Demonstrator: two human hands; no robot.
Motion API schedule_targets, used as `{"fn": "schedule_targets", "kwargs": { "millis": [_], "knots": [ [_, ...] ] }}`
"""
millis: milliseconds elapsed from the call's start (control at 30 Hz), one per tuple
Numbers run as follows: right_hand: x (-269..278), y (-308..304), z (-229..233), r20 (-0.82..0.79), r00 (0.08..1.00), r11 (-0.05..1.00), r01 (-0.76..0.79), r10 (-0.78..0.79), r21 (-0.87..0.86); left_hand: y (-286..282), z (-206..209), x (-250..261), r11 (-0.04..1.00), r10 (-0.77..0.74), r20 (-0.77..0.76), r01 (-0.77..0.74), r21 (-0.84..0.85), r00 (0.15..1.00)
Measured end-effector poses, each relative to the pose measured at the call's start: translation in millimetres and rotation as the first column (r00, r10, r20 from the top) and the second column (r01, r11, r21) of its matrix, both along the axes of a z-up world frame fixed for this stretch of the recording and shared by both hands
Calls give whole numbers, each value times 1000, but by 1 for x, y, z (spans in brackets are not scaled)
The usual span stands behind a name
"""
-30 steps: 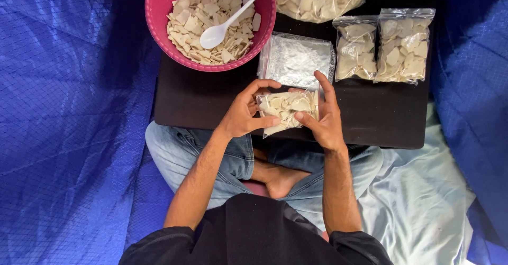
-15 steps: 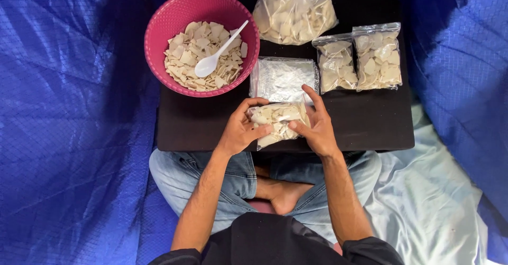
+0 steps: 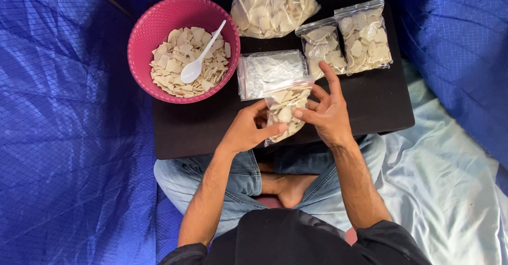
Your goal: A person is manually scooping chips from a bowl into small plastic bags using a spoon and then sealing the bags.
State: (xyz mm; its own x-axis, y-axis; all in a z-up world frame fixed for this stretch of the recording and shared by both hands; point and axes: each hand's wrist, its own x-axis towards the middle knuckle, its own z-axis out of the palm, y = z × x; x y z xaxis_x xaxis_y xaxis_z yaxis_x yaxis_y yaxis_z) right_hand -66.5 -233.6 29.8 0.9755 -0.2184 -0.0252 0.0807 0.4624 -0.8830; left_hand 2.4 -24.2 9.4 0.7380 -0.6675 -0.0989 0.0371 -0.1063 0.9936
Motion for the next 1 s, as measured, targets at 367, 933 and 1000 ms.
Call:
{"fn": "schedule_targets", "kwargs": {
  "millis": [367, 933, 1000],
  "knots": [
    [-30, -34, -25, -110, 985, 906, 72, -129, -417, -56, -27, -17, 957, 28, -211, -87, -277, 977],
    [-2, -67, -14, -13, 969, 913, 227, -246, -338, -124, 17, 39, 902, 337, -294, -396, -174, 895],
    [7, -71, -5, 57, 960, 894, 277, -275, -354, -139, 19, 57, 909, 347, -165, -375, -182, 923]
  ]
}}
